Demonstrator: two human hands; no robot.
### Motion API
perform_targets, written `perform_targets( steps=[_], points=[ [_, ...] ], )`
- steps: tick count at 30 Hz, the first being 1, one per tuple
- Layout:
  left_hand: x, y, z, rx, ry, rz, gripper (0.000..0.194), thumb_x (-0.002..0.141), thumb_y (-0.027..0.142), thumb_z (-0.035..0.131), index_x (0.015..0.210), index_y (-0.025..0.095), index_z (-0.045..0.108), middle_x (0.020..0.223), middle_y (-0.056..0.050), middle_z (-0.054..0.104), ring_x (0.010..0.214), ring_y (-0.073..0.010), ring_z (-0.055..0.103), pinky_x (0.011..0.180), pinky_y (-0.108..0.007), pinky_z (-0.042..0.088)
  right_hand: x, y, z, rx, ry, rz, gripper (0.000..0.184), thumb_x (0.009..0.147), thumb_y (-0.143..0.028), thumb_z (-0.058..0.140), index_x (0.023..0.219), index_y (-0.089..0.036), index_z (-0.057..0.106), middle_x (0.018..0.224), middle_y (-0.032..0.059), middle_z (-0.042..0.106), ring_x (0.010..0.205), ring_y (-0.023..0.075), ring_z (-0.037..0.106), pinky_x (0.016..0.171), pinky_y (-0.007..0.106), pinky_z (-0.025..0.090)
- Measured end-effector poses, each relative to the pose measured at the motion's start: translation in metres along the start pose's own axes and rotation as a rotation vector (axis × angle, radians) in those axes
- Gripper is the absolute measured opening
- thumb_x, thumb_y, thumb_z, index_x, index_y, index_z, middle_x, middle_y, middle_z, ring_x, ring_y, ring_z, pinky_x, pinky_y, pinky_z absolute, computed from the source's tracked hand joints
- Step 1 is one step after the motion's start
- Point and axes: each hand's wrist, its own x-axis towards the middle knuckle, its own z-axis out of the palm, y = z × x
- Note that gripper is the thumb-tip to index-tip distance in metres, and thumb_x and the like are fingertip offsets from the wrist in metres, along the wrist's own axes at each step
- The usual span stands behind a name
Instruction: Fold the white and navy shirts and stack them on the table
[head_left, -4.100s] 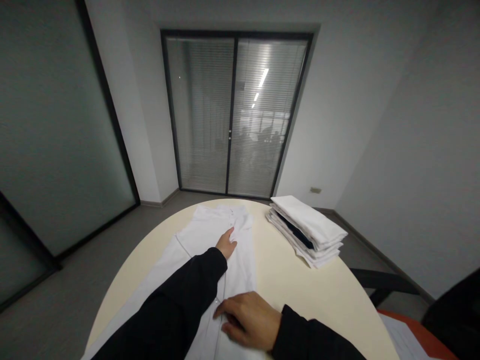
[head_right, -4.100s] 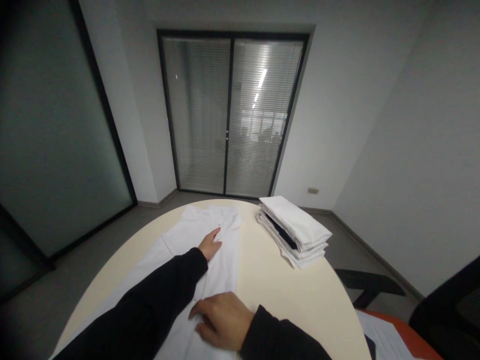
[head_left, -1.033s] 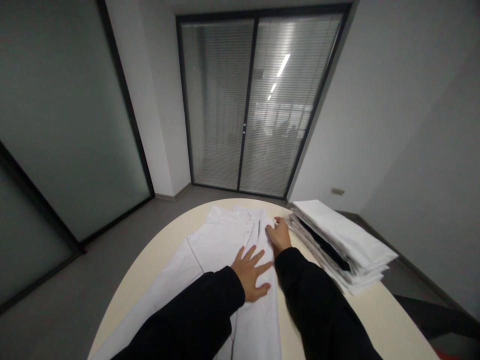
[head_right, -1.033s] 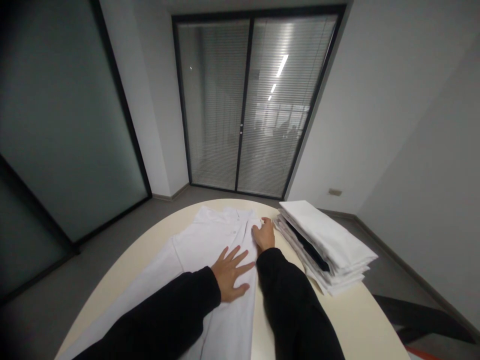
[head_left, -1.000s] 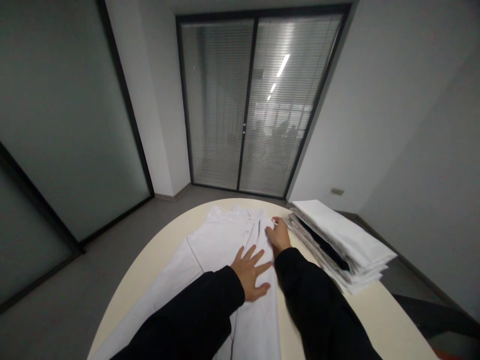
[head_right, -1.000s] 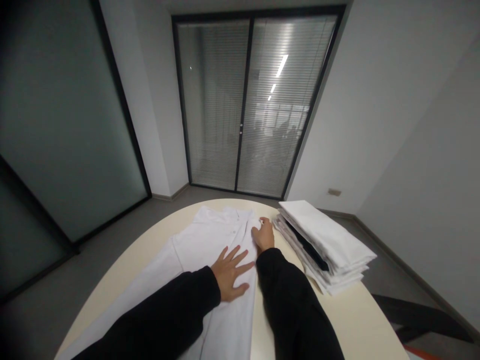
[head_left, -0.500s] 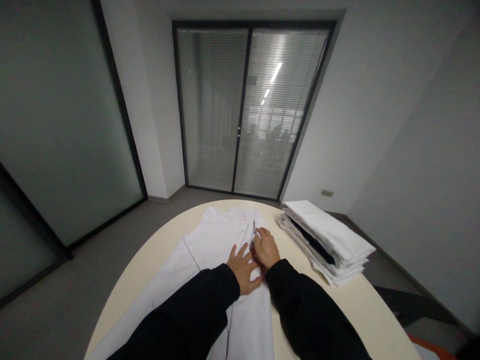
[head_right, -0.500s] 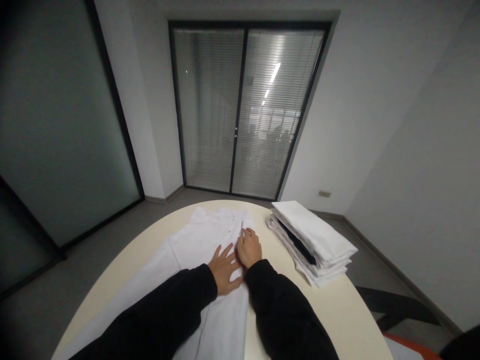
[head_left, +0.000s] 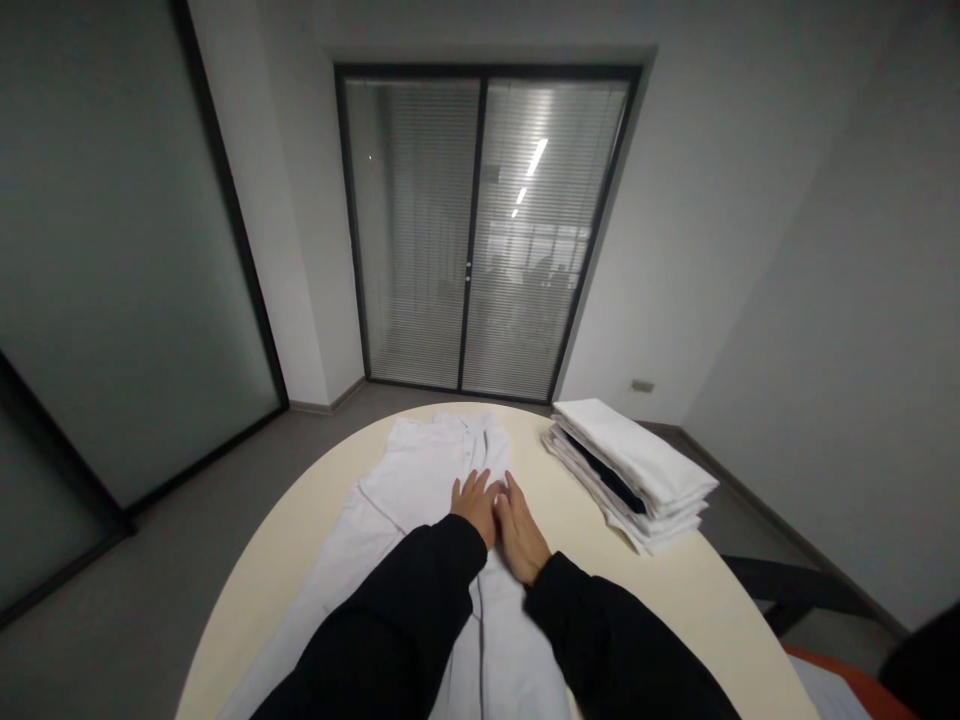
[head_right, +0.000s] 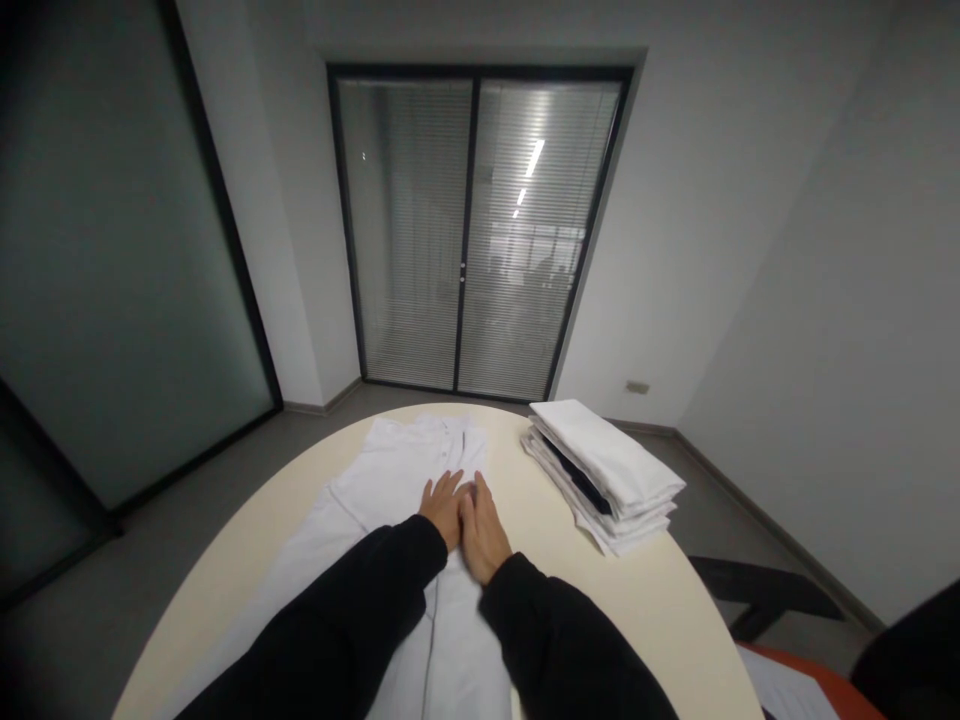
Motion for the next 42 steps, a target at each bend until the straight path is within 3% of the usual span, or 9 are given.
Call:
perform_targets(
  steps=[6,10,12,16,19,24,31,38,42],
  points=[
    [0.008,-0.030,-0.026,-0.012,0.030,-0.173,0.046,0.094,0.029,0.038,0.138,0.017,0.048,0.152,-0.010,0.038,0.143,-0.0221,0.029,0.117,-0.037,0.024,-0.007,0.004,0.002,-0.417,-0.169,-0.226,0.056,0.097,-0.037,0.033,0.146,-0.011,0.040,0.152,0.0141,0.038,0.144,0.0288,0.027,0.117,0.049,0.025],
    [0.008,-0.091,-0.056,0.039,0.086,-0.471,0.046,0.094,0.041,0.042,0.136,0.024,0.049,0.156,-0.011,0.030,0.144,-0.0355,0.023,0.113,-0.055,0.022,-0.011,0.001,0.004,-0.551,-0.158,-0.287,0.052,0.092,-0.033,0.044,0.142,-0.016,0.048,0.150,0.0125,0.041,0.143,0.0318,0.028,0.114,0.051,0.027],
    [0.005,-0.124,-0.072,0.048,0.097,-0.603,0.054,0.091,0.041,0.048,0.141,0.021,0.043,0.155,-0.017,0.030,0.140,-0.0403,0.029,0.108,-0.058,0.028,-0.011,-0.002,0.003,-0.575,-0.162,-0.263,0.052,0.092,-0.033,0.044,0.141,-0.015,0.049,0.150,0.0134,0.042,0.142,0.0324,0.029,0.114,0.050,0.028],
    [0.000,-0.175,-0.092,0.008,0.078,-0.697,0.060,0.089,0.040,0.053,0.141,0.013,0.041,0.137,-0.019,0.054,0.127,-0.0310,0.051,0.102,-0.040,0.041,-0.012,-0.008,-0.001,-0.599,-0.179,-0.213,0.057,0.090,-0.034,0.046,0.145,-0.018,0.043,0.150,0.0128,0.042,0.141,0.0339,0.030,0.112,0.049,0.030],
    [0.002,-0.191,-0.098,-0.032,0.051,-0.696,0.051,0.087,0.040,0.057,0.129,0.011,0.055,0.131,-0.015,0.061,0.120,-0.0242,0.058,0.098,-0.028,0.045,-0.013,-0.011,-0.002,-0.617,-0.200,-0.223,0.061,0.090,-0.034,0.046,0.149,-0.024,0.036,0.152,0.0111,0.039,0.141,0.0361,0.028,0.111,0.050,0.029],
    [0.011,-0.191,-0.102,-0.077,0.022,-0.661,0.025,0.082,0.030,0.063,0.099,0.015,0.072,0.108,-0.009,0.073,0.103,-0.0221,0.067,0.085,-0.023,0.050,-0.014,-0.009,-0.002,-0.646,-0.217,-0.235,0.057,0.092,-0.035,0.045,0.148,-0.027,0.039,0.153,0.0116,0.037,0.142,0.0374,0.027,0.110,0.051,0.028],
    [0.032,-0.159,-0.108,-0.094,0.064,-0.539,0.030,0.082,0.019,0.060,0.110,0.016,0.071,0.114,-0.008,0.072,0.109,-0.0224,0.065,0.093,-0.025,0.048,-0.013,-0.006,-0.001,-0.662,-0.228,-0.240,0.058,0.092,-0.036,0.043,0.149,-0.028,0.036,0.154,0.0111,0.035,0.142,0.0372,0.026,0.110,0.051,0.028],
    [0.047,-0.109,-0.096,-0.054,0.031,-0.422,0.023,0.086,0.014,0.057,0.103,0.019,0.072,0.116,-0.008,0.069,0.112,-0.0213,0.062,0.095,-0.027,0.046,-0.014,-0.009,-0.004,-0.670,-0.226,-0.241,0.058,0.092,-0.035,0.044,0.149,-0.027,0.036,0.153,0.0117,0.036,0.141,0.0377,0.028,0.109,0.052,0.030],
    [0.049,-0.090,-0.081,-0.013,-0.026,-0.405,0.023,0.093,0.027,0.058,0.112,0.015,0.064,0.117,-0.009,0.064,0.109,-0.0221,0.061,0.095,-0.041,0.048,-0.014,-0.010,-0.005,-0.663,-0.238,-0.234,0.057,0.093,-0.035,0.044,0.149,-0.026,0.036,0.154,0.0118,0.034,0.142,0.0378,0.026,0.109,0.052,0.029]
  ],
)
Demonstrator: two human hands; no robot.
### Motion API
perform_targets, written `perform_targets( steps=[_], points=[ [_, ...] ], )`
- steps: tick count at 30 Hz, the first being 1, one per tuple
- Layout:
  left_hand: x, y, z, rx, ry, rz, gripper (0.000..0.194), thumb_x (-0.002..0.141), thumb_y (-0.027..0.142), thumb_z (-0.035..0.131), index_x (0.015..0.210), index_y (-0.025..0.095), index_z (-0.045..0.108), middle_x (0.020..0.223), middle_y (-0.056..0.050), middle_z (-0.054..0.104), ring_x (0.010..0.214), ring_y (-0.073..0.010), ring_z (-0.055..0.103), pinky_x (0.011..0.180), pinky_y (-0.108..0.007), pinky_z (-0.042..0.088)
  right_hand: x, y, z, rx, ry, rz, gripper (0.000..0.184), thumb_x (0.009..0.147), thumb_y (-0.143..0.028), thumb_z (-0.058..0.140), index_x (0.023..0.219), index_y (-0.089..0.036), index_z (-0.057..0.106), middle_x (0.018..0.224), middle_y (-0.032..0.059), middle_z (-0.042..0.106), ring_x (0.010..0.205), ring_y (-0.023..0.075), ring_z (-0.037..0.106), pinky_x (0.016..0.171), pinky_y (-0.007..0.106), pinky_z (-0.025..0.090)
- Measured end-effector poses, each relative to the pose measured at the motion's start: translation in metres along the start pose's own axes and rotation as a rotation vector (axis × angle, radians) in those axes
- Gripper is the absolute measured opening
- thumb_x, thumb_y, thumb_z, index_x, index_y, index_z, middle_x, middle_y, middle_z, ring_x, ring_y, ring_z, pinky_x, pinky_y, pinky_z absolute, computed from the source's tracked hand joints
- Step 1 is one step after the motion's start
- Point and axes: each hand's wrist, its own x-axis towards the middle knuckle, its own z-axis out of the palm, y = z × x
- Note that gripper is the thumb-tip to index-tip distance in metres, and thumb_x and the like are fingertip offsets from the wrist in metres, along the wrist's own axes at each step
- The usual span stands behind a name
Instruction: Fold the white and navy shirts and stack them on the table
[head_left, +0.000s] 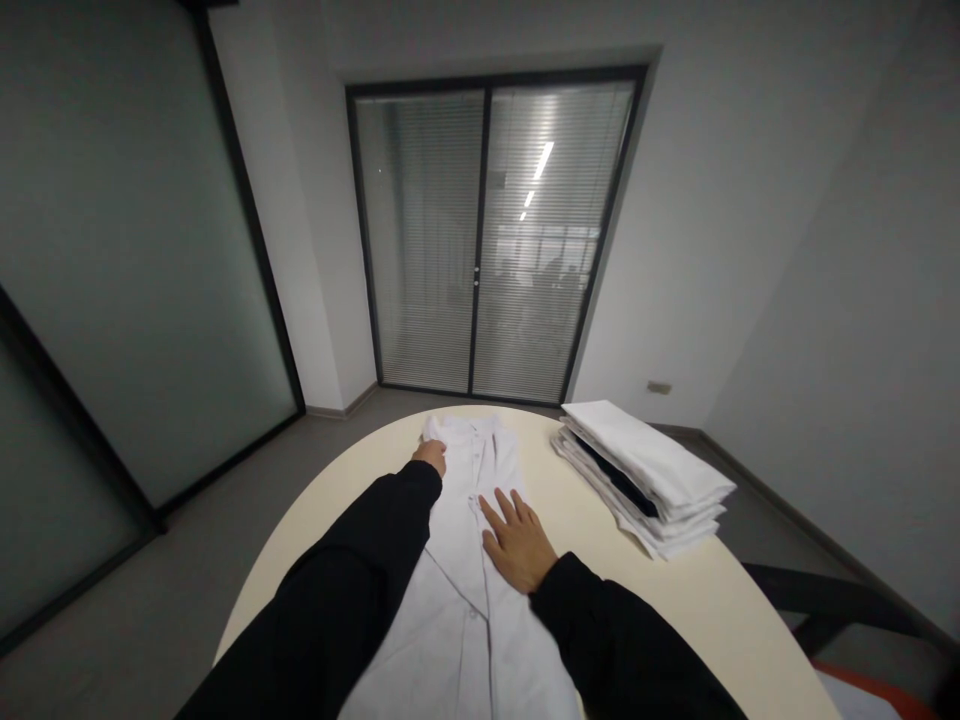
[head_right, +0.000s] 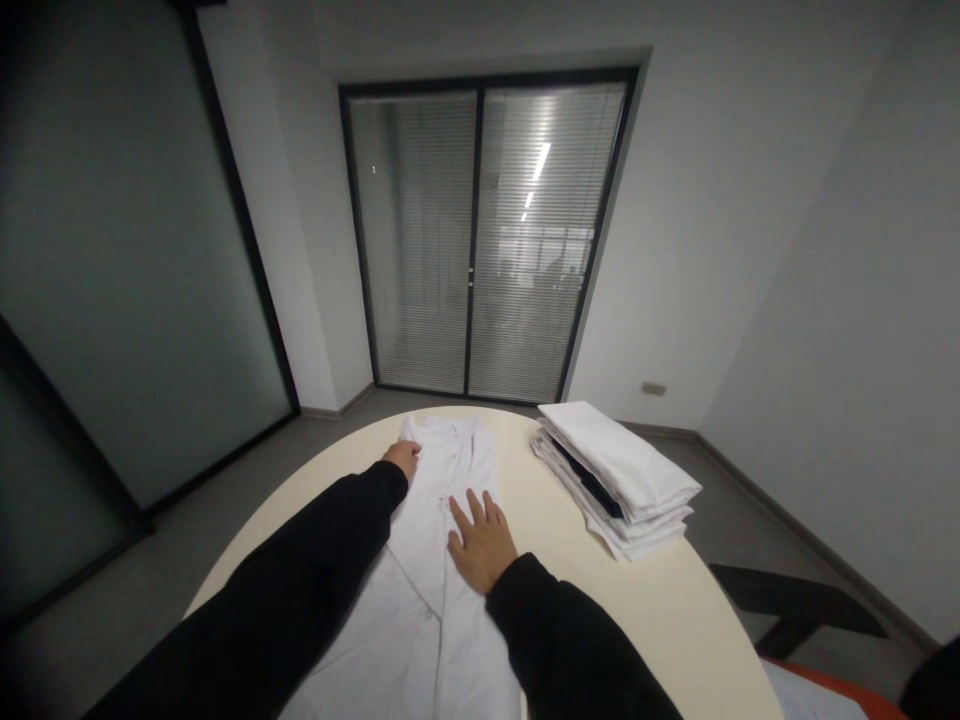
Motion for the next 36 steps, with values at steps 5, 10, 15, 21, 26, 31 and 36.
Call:
perform_targets(
  steps=[5,10,15,21,26,31,36],
  points=[
    [-0.006,0.009,0.012,0.061,-0.093,0.079,0.027,0.093,0.033,0.058,0.113,0.015,0.062,0.117,-0.009,0.063,0.105,-0.0217,0.061,0.092,-0.043,0.050,0.000,-0.001,-0.003,-0.013,-0.015,0.009,0.057,0.093,-0.036,0.043,0.149,-0.027,0.035,0.155,0.0114,0.034,0.142,0.0373,0.026,0.109,0.051,0.029],
    [-0.012,0.002,-0.002,0.138,-0.185,0.143,0.050,0.081,0.033,0.069,0.125,0.014,0.055,0.124,-0.012,0.063,0.114,-0.0222,0.059,0.095,-0.027,0.044,0.001,-0.002,-0.004,-0.038,-0.030,0.013,0.058,0.093,-0.036,0.044,0.149,-0.027,0.035,0.155,0.0111,0.033,0.144,0.0360,0.024,0.111,0.049,0.027],
    [-0.034,-0.022,-0.026,0.258,-0.302,0.116,0.066,0.055,0.050,0.081,0.107,0.013,0.063,0.106,-0.014,0.070,0.100,-0.0313,0.064,0.078,-0.031,0.048,0.001,-0.003,-0.004,-0.035,-0.058,0.024,0.057,0.093,-0.037,0.041,0.150,-0.028,0.034,0.156,0.0104,0.031,0.144,0.0354,0.022,0.111,0.048,0.026],
    [-0.056,-0.028,-0.038,0.290,-0.318,0.161,0.019,0.071,0.031,0.068,0.082,0.015,0.064,0.089,-0.009,0.071,0.090,-0.0257,0.066,0.071,-0.029,0.045,-0.002,-0.004,-0.002,-0.036,-0.052,0.027,0.058,0.094,-0.037,0.041,0.150,-0.028,0.033,0.156,0.0095,0.031,0.144,0.0345,0.024,0.112,0.048,0.025],
    [-0.061,-0.006,-0.034,0.210,-0.275,0.227,0.021,0.079,0.036,0.061,0.088,0.018,0.062,0.090,-0.005,0.070,0.085,-0.0193,0.065,0.068,-0.025,0.044,-0.003,-0.004,-0.001,-0.031,-0.036,0.022,0.057,0.093,-0.037,0.041,0.149,-0.028,0.035,0.156,0.0095,0.032,0.144,0.0351,0.024,0.111,0.048,0.027],
    [-0.078,0.001,-0.023,0.180,-0.385,0.208,0.027,0.079,0.043,0.059,0.085,0.017,0.063,0.065,-0.004,0.068,0.057,-0.0177,0.063,0.056,-0.026,0.044,-0.003,-0.003,0.001,-0.035,-0.014,0.013,0.057,0.094,-0.038,0.041,0.149,-0.028,0.035,0.155,0.0096,0.033,0.143,0.0353,0.025,0.111,0.048,0.027],
    [-0.090,-0.014,-0.029,0.235,-0.561,0.229,0.030,0.062,0.042,0.075,0.058,0.018,0.058,0.046,0.000,0.058,0.050,-0.0185,0.060,0.055,-0.027,0.045,-0.003,0.000,0.006,-0.044,-0.013,0.003,0.057,0.094,-0.039,0.041,0.149,-0.028,0.035,0.155,0.0105,0.033,0.143,0.0361,0.026,0.110,0.049,0.027]
  ],
)
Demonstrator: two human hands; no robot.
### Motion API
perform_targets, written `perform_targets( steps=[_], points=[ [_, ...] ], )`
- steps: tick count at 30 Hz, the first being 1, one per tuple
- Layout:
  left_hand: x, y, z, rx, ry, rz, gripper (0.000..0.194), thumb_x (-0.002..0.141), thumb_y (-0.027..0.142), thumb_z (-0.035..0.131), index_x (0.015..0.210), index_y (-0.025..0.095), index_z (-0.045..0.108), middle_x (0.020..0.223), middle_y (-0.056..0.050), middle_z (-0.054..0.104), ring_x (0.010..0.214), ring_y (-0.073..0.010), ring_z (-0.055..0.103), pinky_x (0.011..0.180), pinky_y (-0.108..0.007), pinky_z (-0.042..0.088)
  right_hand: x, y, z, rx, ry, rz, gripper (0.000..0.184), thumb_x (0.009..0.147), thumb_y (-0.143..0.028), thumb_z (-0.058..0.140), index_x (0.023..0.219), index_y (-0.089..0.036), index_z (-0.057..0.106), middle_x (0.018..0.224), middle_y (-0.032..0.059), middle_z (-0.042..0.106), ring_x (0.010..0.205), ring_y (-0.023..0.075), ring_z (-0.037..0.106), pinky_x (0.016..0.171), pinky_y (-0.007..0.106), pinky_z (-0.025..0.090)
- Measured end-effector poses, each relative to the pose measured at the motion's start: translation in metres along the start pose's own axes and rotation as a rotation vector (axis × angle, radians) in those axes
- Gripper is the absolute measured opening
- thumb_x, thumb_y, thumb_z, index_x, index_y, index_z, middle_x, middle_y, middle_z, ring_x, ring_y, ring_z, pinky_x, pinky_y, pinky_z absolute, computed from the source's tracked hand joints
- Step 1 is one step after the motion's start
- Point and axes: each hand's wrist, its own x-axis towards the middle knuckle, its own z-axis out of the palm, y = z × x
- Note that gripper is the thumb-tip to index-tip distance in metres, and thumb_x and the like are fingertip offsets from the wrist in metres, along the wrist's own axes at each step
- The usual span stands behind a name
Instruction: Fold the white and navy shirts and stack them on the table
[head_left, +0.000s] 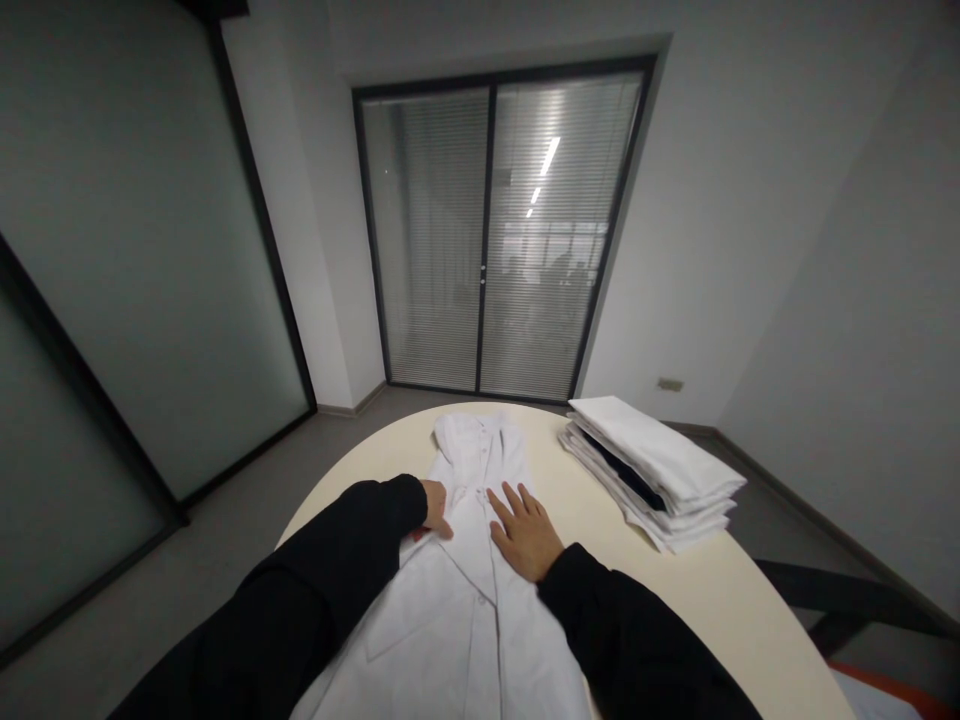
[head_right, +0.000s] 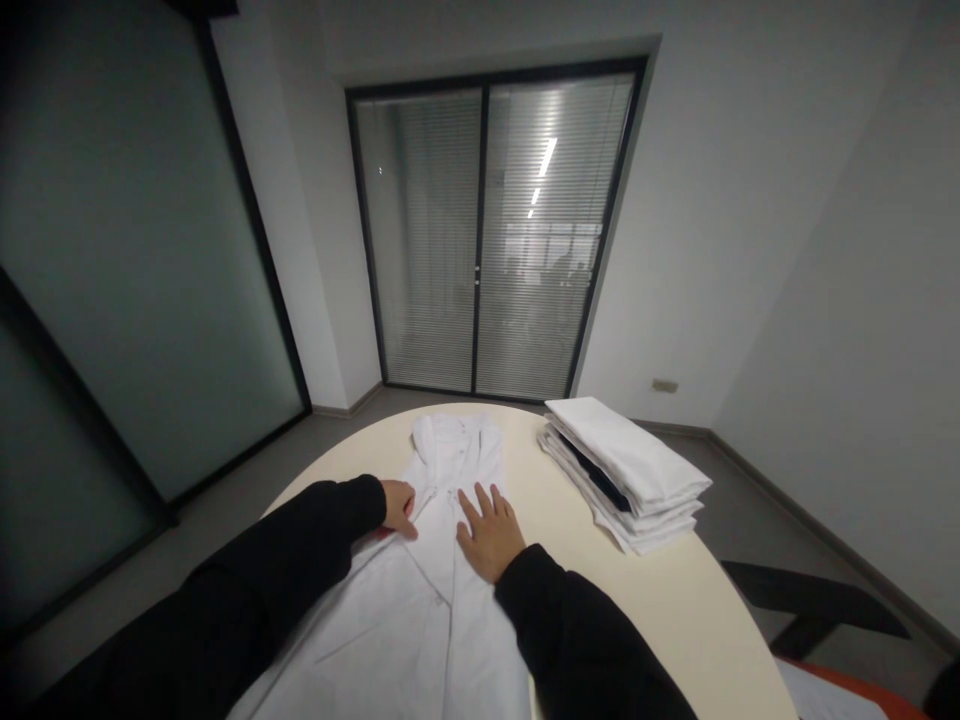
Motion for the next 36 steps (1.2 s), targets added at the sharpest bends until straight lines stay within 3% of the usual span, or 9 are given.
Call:
perform_targets(
  steps=[4,8,13,15,17,19,22,28,36],
  points=[
    [-0.009,0.001,-0.009,0.035,0.030,0.049,0.024,0.061,0.028,0.073,0.054,0.019,0.052,0.048,0.001,0.057,0.062,-0.0208,0.063,0.065,-0.029,0.047,0.001,0.001,0.002,-0.005,0.003,0.007,0.057,0.093,-0.039,0.041,0.149,-0.028,0.035,0.155,0.0101,0.033,0.142,0.0358,0.027,0.111,0.048,0.027],
    [-0.012,0.021,-0.013,-0.031,0.094,0.079,0.013,0.076,0.030,0.063,0.079,0.019,0.056,0.060,0.000,0.064,0.065,-0.0195,0.066,0.067,-0.029,0.049,0.000,0.000,0.001,-0.006,0.010,0.009,0.057,0.093,-0.039,0.041,0.149,-0.029,0.035,0.155,0.0092,0.034,0.143,0.0347,0.027,0.110,0.047,0.027],
    [-0.020,0.039,0.002,-0.179,-0.071,0.074,0.030,0.077,0.032,0.065,0.102,0.019,0.053,0.066,0.001,0.069,0.050,-0.0162,0.065,0.053,-0.026,0.052,-0.002,-0.001,-0.002,0.002,0.008,0.013,0.057,0.093,-0.039,0.041,0.149,-0.029,0.036,0.155,0.0085,0.034,0.142,0.0340,0.027,0.110,0.047,0.027],
    [-0.025,0.040,0.007,-0.220,-0.174,0.066,0.028,0.074,0.033,0.070,0.094,0.018,0.058,0.064,0.001,0.069,0.047,-0.0156,0.065,0.049,-0.024,0.051,-0.002,-0.001,-0.003,0.007,0.000,0.017,0.057,0.093,-0.039,0.041,0.149,-0.028,0.036,0.155,0.0087,0.034,0.143,0.0337,0.027,0.111,0.047,0.027],
    [-0.029,0.041,0.010,-0.222,-0.264,0.049,0.024,0.069,0.036,0.074,0.073,0.016,0.062,0.058,-0.002,0.067,0.046,-0.0158,0.064,0.048,-0.024,0.051,-0.002,-0.001,-0.003,0.013,-0.006,0.022,0.057,0.093,-0.039,0.041,0.149,-0.028,0.035,0.155,0.0087,0.034,0.143,0.0338,0.027,0.111,0.048,0.027],
    [-0.033,0.042,0.011,-0.187,-0.333,0.034,0.032,0.067,0.038,0.077,0.053,0.015,0.059,0.054,-0.005,0.065,0.045,-0.0165,0.063,0.051,-0.026,0.052,-0.002,-0.001,-0.003,0.017,-0.008,0.022,0.058,0.093,-0.039,0.041,0.149,-0.028,0.035,0.155,0.0084,0.034,0.143,0.0342,0.026,0.111,0.048,0.027],
    [-0.039,0.048,0.013,-0.114,-0.390,0.033,0.039,0.071,0.036,0.073,0.041,0.015,0.058,0.051,-0.007,0.065,0.046,-0.0170,0.063,0.062,-0.033,0.057,-0.001,-0.001,-0.002,0.022,-0.015,0.018,0.057,0.094,-0.040,0.040,0.149,-0.027,0.035,0.155,0.0086,0.033,0.144,0.0347,0.024,0.112,0.048,0.026],
    [-0.040,0.055,0.014,-0.046,-0.349,0.051,0.038,0.071,0.016,0.062,0.034,0.017,0.053,0.036,-0.003,0.054,0.045,-0.0181,0.059,0.080,-0.042,0.055,-0.002,-0.001,-0.003,0.021,-0.009,0.018,0.057,0.094,-0.039,0.041,0.149,-0.027,0.035,0.156,0.0087,0.032,0.143,0.0338,0.025,0.111,0.048,0.026],
    [-0.037,0.051,0.013,-0.355,-0.462,0.066,0.033,0.085,0.020,0.052,0.052,0.016,0.048,0.064,-0.006,0.071,0.049,-0.0141,0.065,0.055,-0.027,0.053,-0.002,-0.003,-0.006,0.048,-0.028,0.025,0.057,0.094,-0.039,0.041,0.149,-0.027,0.035,0.156,0.0095,0.032,0.144,0.0344,0.024,0.111,0.049,0.026]
  ],
)
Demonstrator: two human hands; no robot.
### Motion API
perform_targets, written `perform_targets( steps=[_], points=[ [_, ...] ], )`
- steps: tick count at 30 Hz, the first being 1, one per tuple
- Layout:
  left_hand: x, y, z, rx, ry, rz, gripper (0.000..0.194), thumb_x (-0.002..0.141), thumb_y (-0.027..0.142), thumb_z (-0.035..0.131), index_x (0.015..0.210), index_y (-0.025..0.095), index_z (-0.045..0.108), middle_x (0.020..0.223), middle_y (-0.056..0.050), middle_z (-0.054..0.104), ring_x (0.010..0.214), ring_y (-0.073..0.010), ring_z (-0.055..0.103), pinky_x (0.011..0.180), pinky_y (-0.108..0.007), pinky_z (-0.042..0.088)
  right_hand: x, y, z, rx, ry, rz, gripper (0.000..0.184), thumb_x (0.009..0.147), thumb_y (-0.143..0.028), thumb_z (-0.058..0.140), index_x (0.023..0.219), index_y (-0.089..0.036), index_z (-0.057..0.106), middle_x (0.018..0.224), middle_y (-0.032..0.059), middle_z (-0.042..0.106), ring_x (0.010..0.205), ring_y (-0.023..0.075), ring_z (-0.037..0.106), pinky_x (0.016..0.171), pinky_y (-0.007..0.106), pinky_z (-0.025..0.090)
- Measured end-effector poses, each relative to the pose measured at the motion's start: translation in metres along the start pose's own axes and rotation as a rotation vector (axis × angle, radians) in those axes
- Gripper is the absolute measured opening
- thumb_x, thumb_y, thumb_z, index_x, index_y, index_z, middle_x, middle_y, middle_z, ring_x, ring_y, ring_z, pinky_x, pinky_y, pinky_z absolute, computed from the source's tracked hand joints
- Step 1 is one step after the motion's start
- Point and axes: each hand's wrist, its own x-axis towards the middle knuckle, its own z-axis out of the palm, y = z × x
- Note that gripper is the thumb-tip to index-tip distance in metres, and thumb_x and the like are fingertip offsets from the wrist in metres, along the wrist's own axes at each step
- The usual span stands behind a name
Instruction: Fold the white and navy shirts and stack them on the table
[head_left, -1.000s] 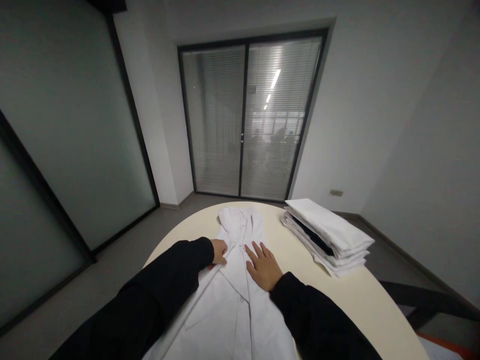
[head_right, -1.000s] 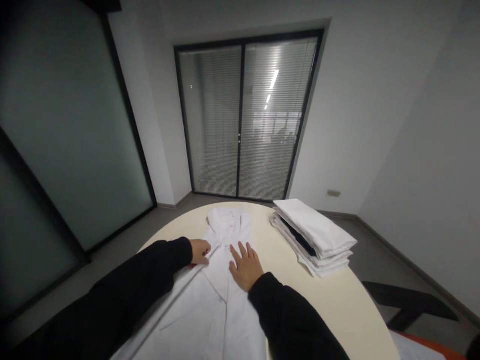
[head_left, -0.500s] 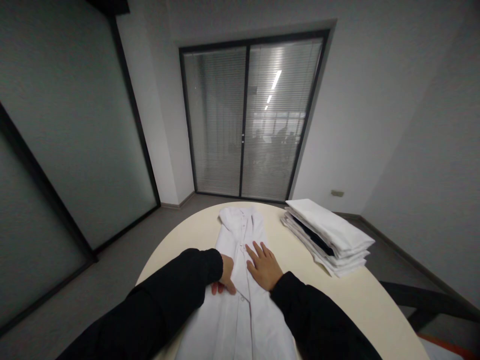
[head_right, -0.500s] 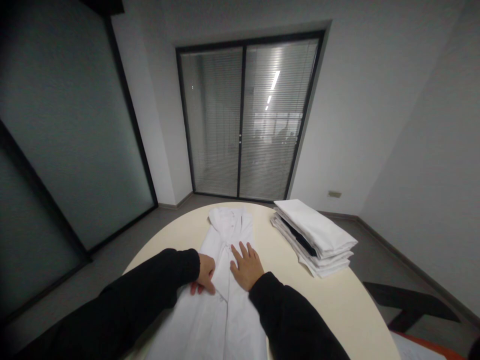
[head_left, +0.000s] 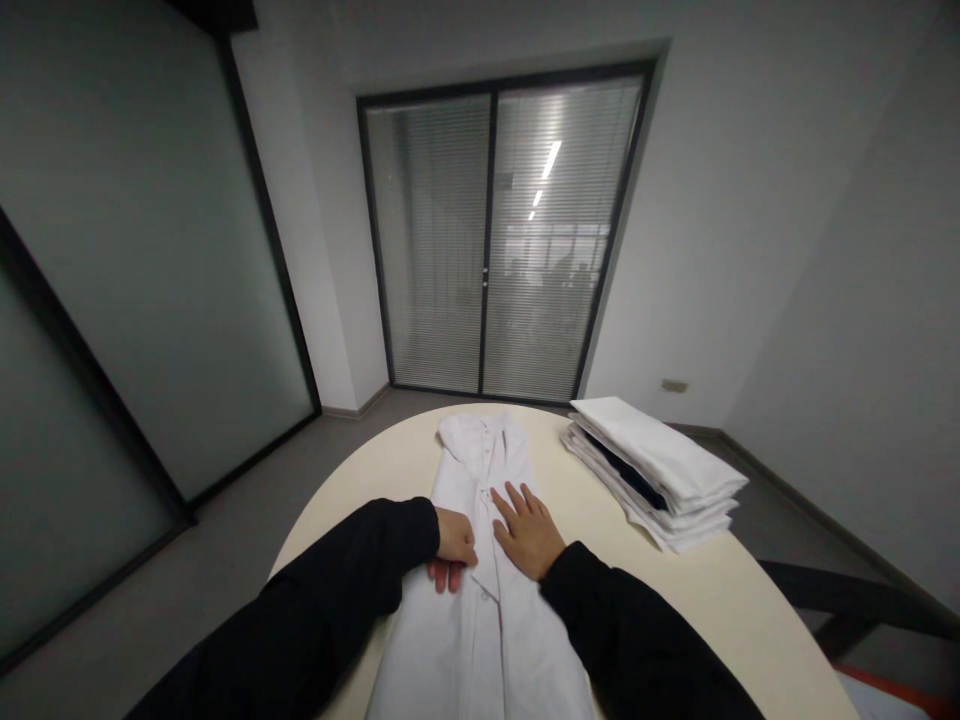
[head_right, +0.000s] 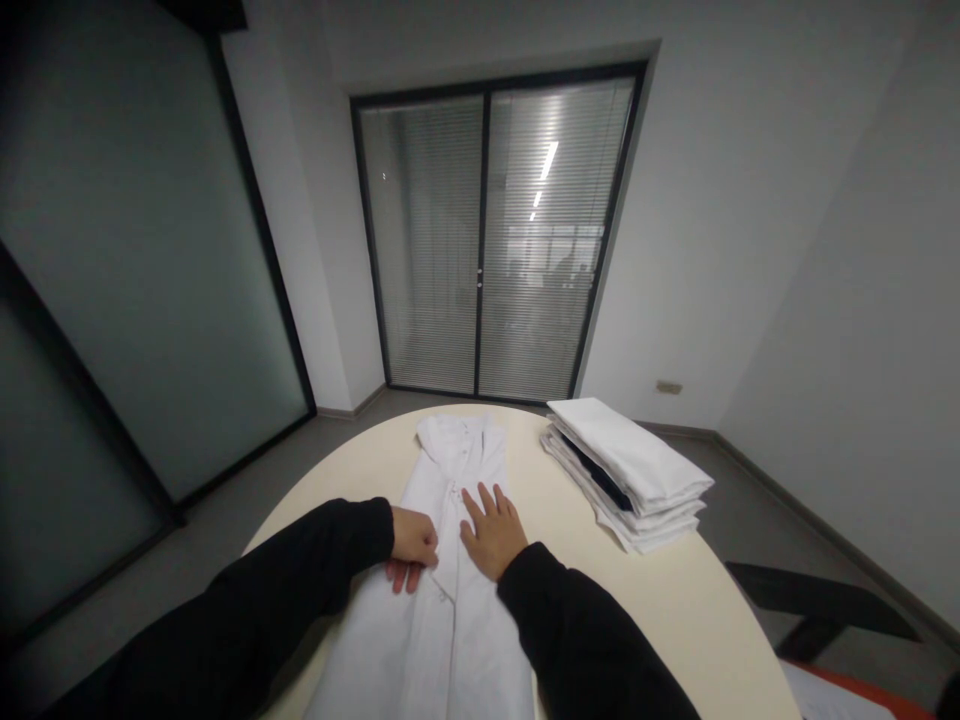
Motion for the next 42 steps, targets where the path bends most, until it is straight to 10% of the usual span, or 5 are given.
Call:
perform_targets(
  steps=[5,10,28,34,42],
  points=[
    [0.000,-0.001,0.004,-0.068,0.050,0.001,0.043,0.089,0.035,0.052,0.051,0.016,0.045,0.056,-0.005,0.067,0.042,-0.0131,0.059,0.049,-0.025,0.048,-0.001,-0.003,-0.009,0.060,0.033,-0.025,0.058,0.091,-0.033,0.044,0.148,-0.027,0.036,0.153,0.0093,0.037,0.141,0.0317,0.029,0.111,0.047,0.027],
    [0.003,0.009,0.016,0.207,0.388,0.182,0.034,0.080,0.034,0.060,0.051,0.018,0.055,0.043,0.002,0.056,0.039,-0.0114,0.051,0.056,-0.025,0.048,0.000,-0.003,-0.016,0.158,0.089,-0.137,0.048,0.088,-0.022,0.044,0.135,-0.024,0.051,0.144,0.0093,0.047,0.132,0.0230,0.042,0.109,0.039,0.032],
    [0.002,0.016,0.041,0.087,0.325,0.102,0.030,0.074,0.033,0.058,0.048,0.018,0.061,0.037,0.003,0.049,0.038,-0.0110,0.047,0.050,-0.024,0.042,0.004,0.005,-0.020,0.226,0.069,-0.113,0.048,0.093,-0.037,0.042,0.139,-0.024,0.050,0.143,0.0093,0.049,0.131,0.0238,0.043,0.110,0.040,0.032],
    [0.012,0.007,0.023,0.130,0.864,0.114,0.016,0.081,0.034,0.056,0.081,0.019,0.062,0.077,-0.003,0.068,0.073,-0.0180,0.063,0.067,-0.026,0.043,0.001,-0.004,-0.011,0.149,-0.037,-0.113,0.067,0.092,-0.051,0.043,0.153,-0.031,0.022,0.160,0.0080,0.020,0.144,0.0330,0.024,0.113,0.052,0.023],
    [0.026,-0.007,0.018,0.018,0.537,0.171,0.018,0.084,0.034,0.058,0.077,0.018,0.053,0.071,0.000,0.067,0.062,-0.0146,0.063,0.059,-0.025,0.047,-0.004,0.002,-0.018,0.109,-0.213,-0.099,0.095,0.080,-0.070,0.050,0.155,-0.022,0.016,0.157,0.0145,0.026,0.144,0.0373,0.021,0.114,0.054,0.018]
  ],
)
